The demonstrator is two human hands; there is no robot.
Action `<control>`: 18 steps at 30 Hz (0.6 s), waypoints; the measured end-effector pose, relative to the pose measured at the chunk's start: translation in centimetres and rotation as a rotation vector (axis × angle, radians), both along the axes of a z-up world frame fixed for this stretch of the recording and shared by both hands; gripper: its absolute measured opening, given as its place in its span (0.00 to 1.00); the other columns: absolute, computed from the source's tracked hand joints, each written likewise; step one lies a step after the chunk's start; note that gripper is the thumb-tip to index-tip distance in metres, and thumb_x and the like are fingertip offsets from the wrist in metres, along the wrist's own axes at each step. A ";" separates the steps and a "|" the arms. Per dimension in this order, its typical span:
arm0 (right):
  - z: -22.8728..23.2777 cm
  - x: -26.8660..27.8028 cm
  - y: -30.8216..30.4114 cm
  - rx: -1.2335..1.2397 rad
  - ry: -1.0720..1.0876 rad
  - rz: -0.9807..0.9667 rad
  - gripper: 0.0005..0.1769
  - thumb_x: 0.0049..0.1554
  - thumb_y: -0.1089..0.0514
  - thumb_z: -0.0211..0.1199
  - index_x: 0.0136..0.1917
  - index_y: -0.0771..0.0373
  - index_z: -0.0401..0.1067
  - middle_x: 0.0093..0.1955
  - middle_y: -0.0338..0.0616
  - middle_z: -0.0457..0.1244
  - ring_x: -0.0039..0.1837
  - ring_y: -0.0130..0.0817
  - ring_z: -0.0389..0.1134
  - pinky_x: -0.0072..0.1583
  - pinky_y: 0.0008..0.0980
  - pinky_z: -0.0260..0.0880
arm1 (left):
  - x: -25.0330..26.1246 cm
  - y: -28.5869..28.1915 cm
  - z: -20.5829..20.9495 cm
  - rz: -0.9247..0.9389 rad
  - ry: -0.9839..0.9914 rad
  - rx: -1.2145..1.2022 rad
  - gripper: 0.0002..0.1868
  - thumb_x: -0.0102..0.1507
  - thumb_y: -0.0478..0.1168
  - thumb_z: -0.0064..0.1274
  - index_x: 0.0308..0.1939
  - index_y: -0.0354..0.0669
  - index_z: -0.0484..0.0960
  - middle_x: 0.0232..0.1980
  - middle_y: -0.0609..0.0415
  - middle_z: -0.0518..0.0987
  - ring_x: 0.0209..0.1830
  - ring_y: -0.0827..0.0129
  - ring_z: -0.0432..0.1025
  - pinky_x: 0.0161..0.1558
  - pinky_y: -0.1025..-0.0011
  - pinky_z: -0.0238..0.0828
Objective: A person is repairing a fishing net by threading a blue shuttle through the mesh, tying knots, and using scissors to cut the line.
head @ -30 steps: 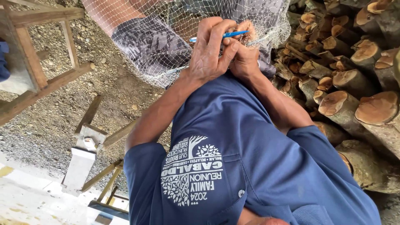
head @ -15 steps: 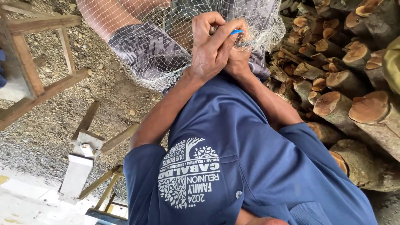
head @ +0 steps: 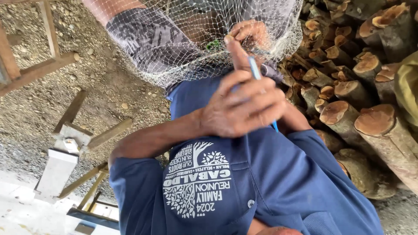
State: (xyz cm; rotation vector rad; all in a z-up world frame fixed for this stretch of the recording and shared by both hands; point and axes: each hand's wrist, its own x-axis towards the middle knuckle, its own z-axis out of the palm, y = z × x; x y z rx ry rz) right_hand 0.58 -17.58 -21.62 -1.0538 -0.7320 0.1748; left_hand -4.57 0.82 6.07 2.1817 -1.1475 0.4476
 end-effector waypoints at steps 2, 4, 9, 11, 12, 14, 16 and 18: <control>9.0 -1.4 5.8 0.074 0.364 -0.767 0.15 0.66 0.71 0.76 0.50 0.52 0.76 0.52 0.42 0.72 0.47 0.28 0.73 0.45 0.27 0.72 | 0.9 0.6 2.2 -0.190 0.097 -0.186 0.08 0.86 0.38 0.55 0.64 0.55 0.88 0.64 0.54 0.90 0.73 0.57 0.81 0.82 0.51 0.64; 9.8 -1.8 5.7 0.102 0.387 -0.696 0.14 0.70 0.67 0.73 0.54 0.50 0.71 0.52 0.39 0.68 0.45 0.27 0.67 0.43 0.27 0.70 | 1.1 1.2 -0.2 -0.138 0.185 -0.283 0.10 0.85 0.35 0.59 0.69 0.53 0.84 0.58 0.56 0.84 0.62 0.60 0.78 0.70 0.53 0.71; 3.0 -4.6 4.0 0.055 0.683 -0.840 0.23 0.61 0.79 0.76 0.63 0.60 0.81 0.61 0.49 0.76 0.60 0.46 0.82 0.67 0.46 0.91 | 2.7 6.8 -1.8 0.158 0.189 0.031 0.38 0.94 0.38 0.52 1.02 0.55 0.47 0.55 0.65 0.77 0.54 0.71 0.71 0.79 0.65 0.70; 7.5 -3.0 4.8 0.023 0.485 -0.693 0.15 0.66 0.72 0.64 0.56 0.53 0.67 0.54 0.42 0.65 0.53 0.34 0.64 0.58 0.35 0.73 | 3.2 7.6 -2.7 0.094 0.607 0.045 0.25 0.91 0.37 0.50 0.91 0.44 0.63 0.70 0.45 0.89 0.63 0.53 0.83 0.79 0.49 0.77; 8.9 -2.6 5.1 0.023 0.484 -0.689 0.15 0.66 0.72 0.64 0.56 0.53 0.67 0.54 0.42 0.65 0.53 0.34 0.64 0.58 0.35 0.73 | 3.6 7.5 -2.3 0.098 0.605 0.045 0.25 0.91 0.37 0.50 0.91 0.44 0.63 0.70 0.45 0.89 0.63 0.53 0.83 0.79 0.49 0.77; 11.7 -2.2 5.6 0.088 0.468 -0.668 0.23 0.69 0.79 0.64 0.56 0.52 0.62 0.53 0.42 0.62 0.50 0.29 0.62 0.52 0.26 0.65 | 4.3 7.0 -1.5 0.185 0.727 0.051 0.14 0.83 0.34 0.56 0.71 0.42 0.73 0.63 0.46 0.89 0.60 0.52 0.88 0.64 0.52 0.84; 10.3 -2.6 5.7 0.056 0.476 -0.686 0.22 0.70 0.79 0.63 0.57 0.52 0.62 0.54 0.41 0.63 0.49 0.27 0.62 0.49 0.25 0.65 | 4.7 7.2 -1.6 0.198 0.721 0.083 0.08 0.84 0.36 0.55 0.66 0.43 0.74 0.55 0.48 0.88 0.53 0.53 0.85 0.54 0.52 0.82; 9.9 -2.5 5.4 0.020 0.479 -0.710 0.21 0.71 0.78 0.62 0.57 0.53 0.62 0.55 0.41 0.64 0.48 0.26 0.62 0.47 0.24 0.65 | 4.9 7.4 -1.7 0.206 0.711 0.109 0.04 0.84 0.38 0.53 0.61 0.44 0.76 0.47 0.51 0.86 0.45 0.54 0.82 0.44 0.53 0.80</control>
